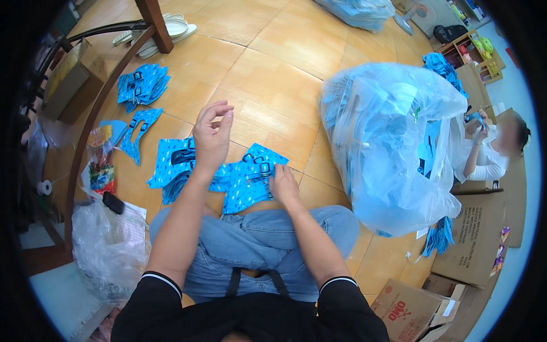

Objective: The person sits on the floor and folds blue patterned fabric items with black buckles. They pick up each item, fold it neatly, and place it on a growing stack. The person briefly touches their face during the task.

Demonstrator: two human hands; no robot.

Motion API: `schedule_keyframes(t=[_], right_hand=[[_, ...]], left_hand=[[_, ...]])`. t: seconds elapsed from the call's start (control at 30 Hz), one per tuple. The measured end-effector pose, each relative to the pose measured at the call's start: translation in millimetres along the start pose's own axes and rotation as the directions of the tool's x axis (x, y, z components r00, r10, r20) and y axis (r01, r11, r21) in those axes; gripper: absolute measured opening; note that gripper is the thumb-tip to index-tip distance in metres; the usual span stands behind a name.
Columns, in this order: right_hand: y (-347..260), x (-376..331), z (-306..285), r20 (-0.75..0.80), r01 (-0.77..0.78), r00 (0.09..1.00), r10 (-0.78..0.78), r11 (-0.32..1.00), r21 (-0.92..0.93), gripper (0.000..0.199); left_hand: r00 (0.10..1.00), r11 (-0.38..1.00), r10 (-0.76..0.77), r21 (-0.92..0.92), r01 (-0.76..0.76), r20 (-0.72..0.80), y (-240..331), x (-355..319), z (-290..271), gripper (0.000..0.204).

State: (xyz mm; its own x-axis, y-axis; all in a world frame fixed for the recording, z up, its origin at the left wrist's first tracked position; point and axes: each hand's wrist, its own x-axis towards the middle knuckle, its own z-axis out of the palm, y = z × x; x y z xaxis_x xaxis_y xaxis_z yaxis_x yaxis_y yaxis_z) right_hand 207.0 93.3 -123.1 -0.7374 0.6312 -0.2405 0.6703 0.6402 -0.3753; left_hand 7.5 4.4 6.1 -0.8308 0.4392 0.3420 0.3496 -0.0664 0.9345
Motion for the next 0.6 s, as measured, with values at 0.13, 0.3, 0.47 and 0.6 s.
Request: schedule_keyframes(t=[0.13, 0.3, 0.47, 0.6], right_hand=[[-4.3, 3.6, 4.3, -0.062, -0.025, 0.998, 0.028, 0.999, 0.037, 0.053], [-8.0, 3.9, -7.2, -0.138, -0.027, 0.990, 0.028, 1.000, 0.009, 0.057], [-4.8, -11.3, -55.7, -0.011, -0.069, 0.997, 0.072, 0.986, 0.149, 0.060], [-2.2, -3.5, -129.9, -0.062, -0.014, 0.997, 0.046, 0.897, 0.442, 0.061]], left_hand=[[0.997, 0.996, -0.076, 0.050, 0.075, 0.024, -14.5, -1.3, 4.9, 0.013], [0.994, 0.995, -0.084, 0.064, 0.080, 0.063, -30.7, -2.9, 8.8, 0.014], [0.981, 0.989, -0.139, 0.063, 0.131, 0.136, -37.8, -2.1, 3.6, 0.017], [0.899, 0.938, -0.340, 0.031, 0.346, 0.277, -29.9, -3.1, 6.2, 0.027]])
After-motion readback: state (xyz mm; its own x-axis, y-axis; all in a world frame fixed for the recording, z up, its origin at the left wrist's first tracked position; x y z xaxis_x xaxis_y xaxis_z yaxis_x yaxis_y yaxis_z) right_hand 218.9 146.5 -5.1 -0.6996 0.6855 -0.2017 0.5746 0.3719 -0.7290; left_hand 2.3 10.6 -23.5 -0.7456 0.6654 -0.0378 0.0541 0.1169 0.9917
